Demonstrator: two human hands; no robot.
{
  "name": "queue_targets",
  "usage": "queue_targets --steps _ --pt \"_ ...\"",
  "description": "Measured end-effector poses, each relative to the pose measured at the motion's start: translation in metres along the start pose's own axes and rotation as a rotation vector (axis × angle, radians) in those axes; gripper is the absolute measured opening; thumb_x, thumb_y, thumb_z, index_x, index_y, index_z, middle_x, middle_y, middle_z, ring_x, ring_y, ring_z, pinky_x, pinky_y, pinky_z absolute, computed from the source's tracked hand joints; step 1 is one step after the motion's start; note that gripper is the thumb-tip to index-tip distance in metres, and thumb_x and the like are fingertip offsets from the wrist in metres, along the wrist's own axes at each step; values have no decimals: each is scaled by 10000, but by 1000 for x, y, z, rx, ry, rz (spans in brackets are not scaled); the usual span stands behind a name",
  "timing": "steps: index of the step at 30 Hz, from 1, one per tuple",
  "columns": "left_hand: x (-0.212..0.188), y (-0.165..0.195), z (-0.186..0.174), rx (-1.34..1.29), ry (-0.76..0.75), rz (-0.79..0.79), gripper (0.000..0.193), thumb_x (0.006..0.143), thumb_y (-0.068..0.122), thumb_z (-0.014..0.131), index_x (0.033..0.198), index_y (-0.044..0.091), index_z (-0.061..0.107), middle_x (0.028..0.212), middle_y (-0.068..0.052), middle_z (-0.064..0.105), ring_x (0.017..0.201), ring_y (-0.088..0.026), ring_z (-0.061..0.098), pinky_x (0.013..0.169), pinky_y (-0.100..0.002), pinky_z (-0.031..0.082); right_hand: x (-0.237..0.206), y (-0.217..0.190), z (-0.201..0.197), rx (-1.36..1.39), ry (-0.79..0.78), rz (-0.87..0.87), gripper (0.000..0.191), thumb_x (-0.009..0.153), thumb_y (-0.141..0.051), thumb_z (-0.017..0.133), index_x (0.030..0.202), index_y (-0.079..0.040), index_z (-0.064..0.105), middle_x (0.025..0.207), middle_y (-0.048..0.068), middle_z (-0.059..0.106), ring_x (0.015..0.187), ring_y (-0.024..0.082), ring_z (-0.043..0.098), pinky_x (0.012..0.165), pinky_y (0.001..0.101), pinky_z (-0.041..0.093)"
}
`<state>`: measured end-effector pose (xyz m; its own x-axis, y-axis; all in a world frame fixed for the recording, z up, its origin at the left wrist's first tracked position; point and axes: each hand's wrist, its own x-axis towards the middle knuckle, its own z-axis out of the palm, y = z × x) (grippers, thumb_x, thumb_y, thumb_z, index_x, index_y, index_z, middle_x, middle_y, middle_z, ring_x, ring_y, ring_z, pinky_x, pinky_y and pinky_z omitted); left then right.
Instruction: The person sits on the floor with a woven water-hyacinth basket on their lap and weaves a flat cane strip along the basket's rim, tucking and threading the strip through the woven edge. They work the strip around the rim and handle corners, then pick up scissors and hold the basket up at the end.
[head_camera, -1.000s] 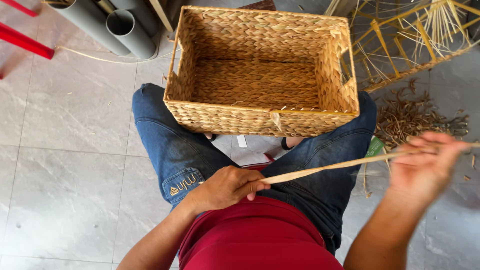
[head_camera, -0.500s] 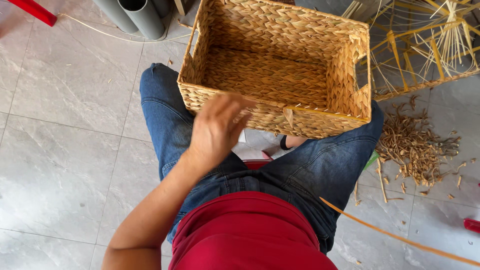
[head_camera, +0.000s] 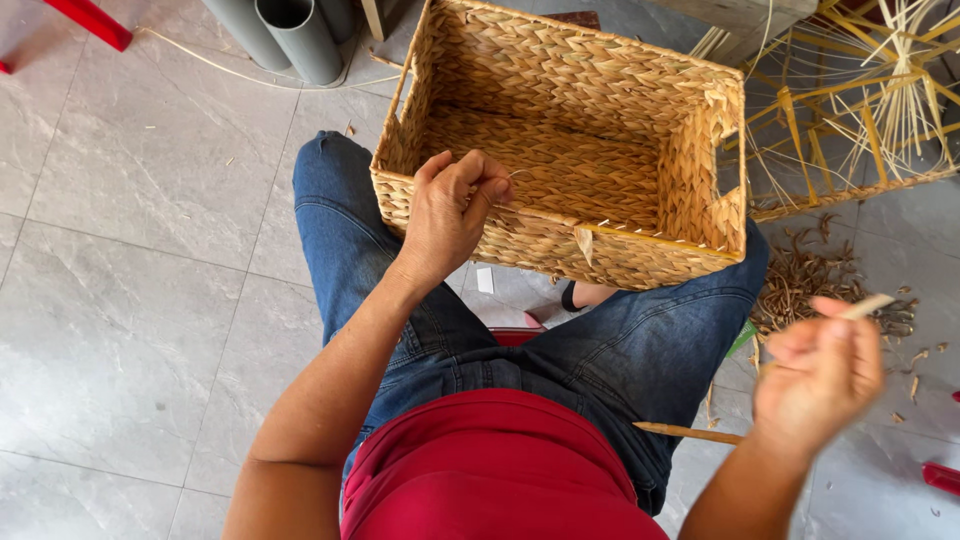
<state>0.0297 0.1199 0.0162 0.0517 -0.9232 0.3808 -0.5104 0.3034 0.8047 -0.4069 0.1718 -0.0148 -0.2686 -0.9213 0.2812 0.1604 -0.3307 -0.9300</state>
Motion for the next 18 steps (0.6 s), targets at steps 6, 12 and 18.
queue_targets --steps 6,12,18 --pt "3 -3 4 -218 31 -119 110 1045 115 596 944 72 591 774 8 633 746 -115 620 800 -303 497 0 26 56 22 -35 164 162 1171 -100 578 1184 35 667 767 61 585 641 111 511 626 268 443" --pt "-1 -24 -38 -672 306 -175 52 1123 67 578 1114 48 626 928 5 645 887 -90 626 863 -266 535 3 22 41 -91 -49 219 159 1143 -96 568 1223 -2 667 810 60 608 650 101 495 601 231 397" --pt "-16 -12 -103 981 635 54 603 753 40 787 1306 -76 575 1254 -301 596 1147 -444 579 947 -457 497 19 -5 8 -377 -44 38 55 1151 29 649 1172 -19 663 908 66 680 687 69 527 631 185 414"
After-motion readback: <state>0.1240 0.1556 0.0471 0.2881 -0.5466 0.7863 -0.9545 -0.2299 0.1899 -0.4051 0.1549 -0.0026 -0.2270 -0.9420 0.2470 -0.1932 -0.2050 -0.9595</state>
